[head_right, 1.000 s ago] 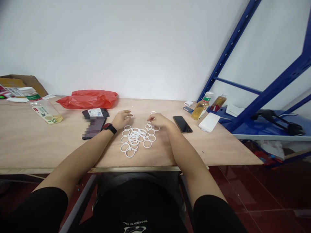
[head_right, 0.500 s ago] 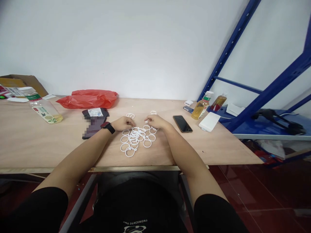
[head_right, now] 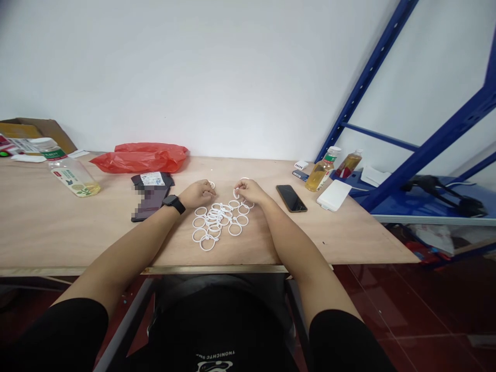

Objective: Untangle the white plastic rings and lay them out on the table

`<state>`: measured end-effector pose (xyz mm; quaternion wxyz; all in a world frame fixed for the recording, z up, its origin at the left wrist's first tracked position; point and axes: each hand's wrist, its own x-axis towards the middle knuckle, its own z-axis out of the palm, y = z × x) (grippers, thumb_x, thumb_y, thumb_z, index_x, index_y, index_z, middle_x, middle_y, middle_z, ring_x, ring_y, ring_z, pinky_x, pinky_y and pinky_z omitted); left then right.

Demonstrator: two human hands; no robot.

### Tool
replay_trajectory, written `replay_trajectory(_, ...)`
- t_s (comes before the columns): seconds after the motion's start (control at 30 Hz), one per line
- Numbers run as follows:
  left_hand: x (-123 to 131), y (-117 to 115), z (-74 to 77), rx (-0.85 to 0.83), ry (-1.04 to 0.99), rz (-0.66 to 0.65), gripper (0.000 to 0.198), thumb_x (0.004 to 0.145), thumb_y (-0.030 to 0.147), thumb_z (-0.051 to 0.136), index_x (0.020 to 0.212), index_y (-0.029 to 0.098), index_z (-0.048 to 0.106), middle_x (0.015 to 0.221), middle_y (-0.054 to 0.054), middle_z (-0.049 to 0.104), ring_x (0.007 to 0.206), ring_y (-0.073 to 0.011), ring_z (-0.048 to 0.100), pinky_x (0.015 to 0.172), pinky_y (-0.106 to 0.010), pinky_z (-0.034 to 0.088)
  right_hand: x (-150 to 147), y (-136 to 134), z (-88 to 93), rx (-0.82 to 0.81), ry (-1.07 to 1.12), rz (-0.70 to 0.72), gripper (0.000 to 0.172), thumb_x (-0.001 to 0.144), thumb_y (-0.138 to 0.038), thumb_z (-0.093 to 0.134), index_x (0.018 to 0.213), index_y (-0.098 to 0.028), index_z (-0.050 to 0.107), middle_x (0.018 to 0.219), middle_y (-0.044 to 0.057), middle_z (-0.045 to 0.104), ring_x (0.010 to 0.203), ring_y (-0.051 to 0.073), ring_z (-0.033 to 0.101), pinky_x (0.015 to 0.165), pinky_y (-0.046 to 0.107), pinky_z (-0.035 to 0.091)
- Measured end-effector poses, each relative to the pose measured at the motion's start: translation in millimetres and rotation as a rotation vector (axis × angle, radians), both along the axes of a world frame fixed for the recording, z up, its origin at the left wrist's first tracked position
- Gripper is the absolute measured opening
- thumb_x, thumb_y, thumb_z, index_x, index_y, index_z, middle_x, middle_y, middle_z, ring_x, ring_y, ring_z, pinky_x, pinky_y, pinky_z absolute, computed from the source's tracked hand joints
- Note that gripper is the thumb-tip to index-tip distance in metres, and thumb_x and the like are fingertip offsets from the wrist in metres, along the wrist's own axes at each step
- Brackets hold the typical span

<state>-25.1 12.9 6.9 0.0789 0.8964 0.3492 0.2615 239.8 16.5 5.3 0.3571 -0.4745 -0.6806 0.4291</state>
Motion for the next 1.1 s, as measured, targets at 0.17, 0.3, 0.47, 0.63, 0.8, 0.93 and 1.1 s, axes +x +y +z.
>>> replay_trajectory(0.17, 2, -2, 0.3, -0.092, -0.083, 0.07, 0.025, 0.085, 0.027, 0.053, 0.099, 0.016, 0.071, 0.084, -0.004, 0.071, 0.073, -0.0148, 0.061, 0.073, -0.027, 0.048, -1, 1, -1.5, 0.031, 0.042, -0.05, 0.012, 0.073, -0.017, 0.064, 0.084, -0.017, 0.063, 0.064, -0.002, 0.062, 0.043, 0.006, 0.047, 0.04, 0.017, 0.039)
replay_trajectory(0.3, 3, -4, -1.2, -0.147, -0.145, 0.09, 0.024, 0.083, 0.027, 0.053, 0.097, 0.016, 0.069, 0.082, -0.002, 0.072, 0.072, -0.0147, 0.062, 0.071, -0.026, 0.048, -1, 2, -2.1, 0.047, 0.023, -0.086, 0.013, 0.072, -0.019, 0.061, 0.085, -0.017, 0.064, 0.067, -0.001, 0.063, 0.045, 0.007, 0.047, 0.042, 0.018, 0.04)
replay_trajectory(0.47, 3, -5, 0.8, -0.075, -0.181, 0.107, 0.025, 0.072, 0.021, 0.054, 0.09, 0.015, 0.07, 0.08, -0.003, 0.07, 0.073, -0.0157, 0.061, 0.072, -0.027, 0.048, 0, 3, -3.4, 0.124, -0.02, -0.148, 0.015, 0.071, -0.019, 0.057, 0.084, -0.017, 0.064, 0.069, -0.001, 0.065, 0.05, 0.008, 0.05, 0.048, 0.019, 0.041)
replay_trajectory(0.63, 2, -7, 4.3, -0.059, -0.182, 0.137, 0.026, 0.07, 0.02, 0.053, 0.087, 0.015, 0.072, 0.077, -0.003, 0.071, 0.072, -0.016, 0.062, 0.072, -0.027, 0.049, 2, 5, -4.1, 0.195, -0.047, -0.202, 0.016, 0.069, -0.019, 0.051, 0.079, -0.018, 0.064, 0.069, -0.001, 0.066, 0.058, 0.011, 0.055, 0.054, 0.021, 0.042)
replay_trajectory(0.8, 3, -11, 7.1, -0.094, -0.18, 0.165, 0.027, 0.072, 0.022, 0.056, 0.088, 0.015, 0.076, 0.082, -0.005, 0.075, 0.072, -0.0168, 0.066, 0.073, -0.027, 0.051, 5, 7, -3.7, 0.288, -0.088, -0.208, 0.016, 0.068, -0.021, 0.047, 0.072, -0.019, 0.062, 0.068, -0.001, 0.066, 0.064, 0.013, 0.057, 0.063, 0.024, 0.043)
replay_trajectory(0.93, 3, -11, 6.6, -0.104, -0.2, 0.179, 0.03, 0.073, 0.024, 0.058, 0.093, 0.015, 0.077, 0.089, -0.005, 0.076, 0.078, -0.0187, 0.068, 0.077, -0.028, 0.053, 7, 6, -0.2, 0.348, -0.158, -0.227, 0.014, 0.068, -0.022, 0.047, 0.067, -0.019, 0.06, 0.068, 0.0, 0.065, 0.067, 0.015, 0.057, 0.065, 0.025, 0.042)
replay_trajectory(1.1, 3, -8, 4.0, -0.11, -0.226, 0.174, 0.031, 0.073, 0.024, 0.059, 0.096, 0.015, 0.078, 0.092, -0.007, 0.077, 0.083, -0.0203, 0.07, 0.081, -0.029, 0.054, 11, 5, 5.5, 0.389, -0.244, -0.303, 0.016, 0.072, -0.023, 0.045, 0.062, -0.02, 0.056, 0.064, 0.0, 0.061, 0.068, 0.016, 0.055, 0.064, 0.025, 0.039)
